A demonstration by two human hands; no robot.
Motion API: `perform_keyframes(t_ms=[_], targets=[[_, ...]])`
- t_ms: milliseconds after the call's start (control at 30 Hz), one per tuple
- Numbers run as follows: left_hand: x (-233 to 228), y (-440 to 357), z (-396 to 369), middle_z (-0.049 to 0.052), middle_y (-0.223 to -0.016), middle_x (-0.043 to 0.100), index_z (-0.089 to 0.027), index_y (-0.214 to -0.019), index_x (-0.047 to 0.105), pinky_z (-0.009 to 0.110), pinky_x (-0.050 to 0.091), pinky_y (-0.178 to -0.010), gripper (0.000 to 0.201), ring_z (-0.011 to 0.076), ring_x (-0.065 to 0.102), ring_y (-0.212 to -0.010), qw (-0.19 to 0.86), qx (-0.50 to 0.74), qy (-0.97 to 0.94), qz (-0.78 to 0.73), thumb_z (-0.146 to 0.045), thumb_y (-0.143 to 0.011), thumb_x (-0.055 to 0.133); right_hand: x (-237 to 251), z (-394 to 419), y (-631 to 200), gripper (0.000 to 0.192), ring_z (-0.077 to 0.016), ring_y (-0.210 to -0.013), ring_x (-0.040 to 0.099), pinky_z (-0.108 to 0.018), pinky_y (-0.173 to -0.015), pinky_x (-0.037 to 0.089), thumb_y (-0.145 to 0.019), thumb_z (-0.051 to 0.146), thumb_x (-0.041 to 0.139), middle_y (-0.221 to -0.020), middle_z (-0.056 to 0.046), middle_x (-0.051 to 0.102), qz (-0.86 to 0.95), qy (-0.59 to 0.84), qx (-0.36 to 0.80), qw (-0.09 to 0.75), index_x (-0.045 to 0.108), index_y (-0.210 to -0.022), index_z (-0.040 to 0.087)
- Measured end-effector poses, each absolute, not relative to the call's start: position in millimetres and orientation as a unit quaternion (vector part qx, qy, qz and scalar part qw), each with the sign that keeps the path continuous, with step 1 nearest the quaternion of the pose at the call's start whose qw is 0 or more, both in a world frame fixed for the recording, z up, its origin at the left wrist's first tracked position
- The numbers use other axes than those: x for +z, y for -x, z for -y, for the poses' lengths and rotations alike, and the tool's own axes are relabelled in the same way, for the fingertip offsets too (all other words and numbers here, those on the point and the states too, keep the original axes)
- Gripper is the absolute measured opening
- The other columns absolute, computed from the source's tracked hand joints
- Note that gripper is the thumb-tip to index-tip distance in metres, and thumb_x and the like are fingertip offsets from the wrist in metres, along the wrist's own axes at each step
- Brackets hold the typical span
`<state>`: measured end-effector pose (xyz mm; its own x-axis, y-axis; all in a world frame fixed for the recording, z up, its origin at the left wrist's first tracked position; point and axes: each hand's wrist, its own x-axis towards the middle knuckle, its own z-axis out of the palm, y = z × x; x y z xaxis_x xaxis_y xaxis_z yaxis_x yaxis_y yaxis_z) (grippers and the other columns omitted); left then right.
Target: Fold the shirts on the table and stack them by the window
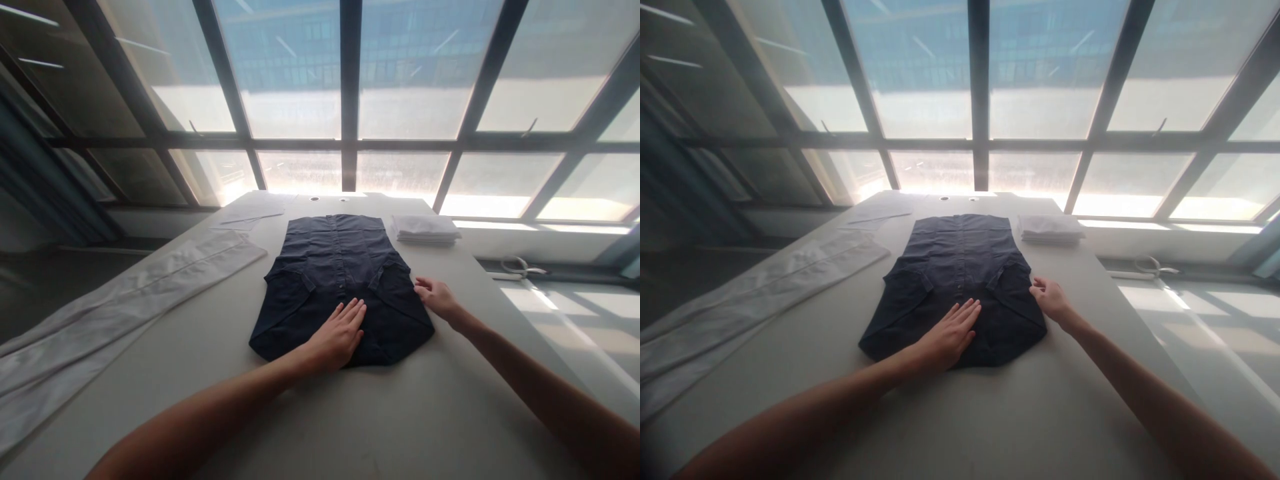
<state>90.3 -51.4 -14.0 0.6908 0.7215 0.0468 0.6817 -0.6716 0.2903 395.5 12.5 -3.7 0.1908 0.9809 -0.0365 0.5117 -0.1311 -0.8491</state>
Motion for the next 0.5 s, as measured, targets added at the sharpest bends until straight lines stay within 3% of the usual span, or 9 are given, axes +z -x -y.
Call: perform_keyframes(t_ms=[133,300,400,500], targets=[[-10,-87,49,0.013,-0.169,0.025,-0.013,-0.163,0.023,0.044,0.016,-0.128,0.065,0.0225,0.013,-0.159,0.144,0.085,-0.9,-0.401,-0.036,-0.104,0.039,2,-7,-393,0.044,-0.0272,-0.106,0.071,-0.034,-0.087,0.058,-0.082,0.024,0.068,-0.12,-0.016,0.075,0.52,0.669,0.377,0.374,0.072,-0.124,0.011],[-10,-88,46,0.015,-0.169,0.024,-0.011,-0.163,0.024,0.045,0.019,-0.128,0.069,0.0234,0.013,-0.158,0.152,0.099,-0.893,-0.412,-0.038,-0.102,0.044,16,1,-390,0.041,-0.0187,-0.073,0.07,-0.024,-0.057,0.053,-0.081,0.025,0.068,-0.093,-0.009,0.078,0.454,0.657,0.505,0.329,0.071,-0.12,0.013],[-11,-88,45,0.016,-0.169,0.025,-0.01,-0.162,0.025,0.045,0.019,-0.128,0.071,0.024,0.014,-0.158,0.156,0.103,-0.89,-0.417,-0.039,-0.101,0.046,21,3,-387,0.031,-0.0164,-0.066,0.067,-0.021,-0.05,0.048,-0.076,0.024,0.069,-0.082,-0.006,0.076,0.449,0.624,0.551,0.324,0.074,-0.105,0.015],[-11,-88,46,0.017,-0.168,0.026,-0.009,-0.162,0.026,0.044,0.019,-0.128,0.072,0.0242,0.013,-0.158,0.158,0.108,-0.888,-0.417,-0.04,-0.1,0.047,24,4,-383,0.036,-0.0171,-0.067,0.068,-0.021,-0.05,0.049,-0.072,0.024,0.068,-0.084,-0.005,0.076,0.458,0.596,0.563,0.343,0.073,-0.107,0.017]])
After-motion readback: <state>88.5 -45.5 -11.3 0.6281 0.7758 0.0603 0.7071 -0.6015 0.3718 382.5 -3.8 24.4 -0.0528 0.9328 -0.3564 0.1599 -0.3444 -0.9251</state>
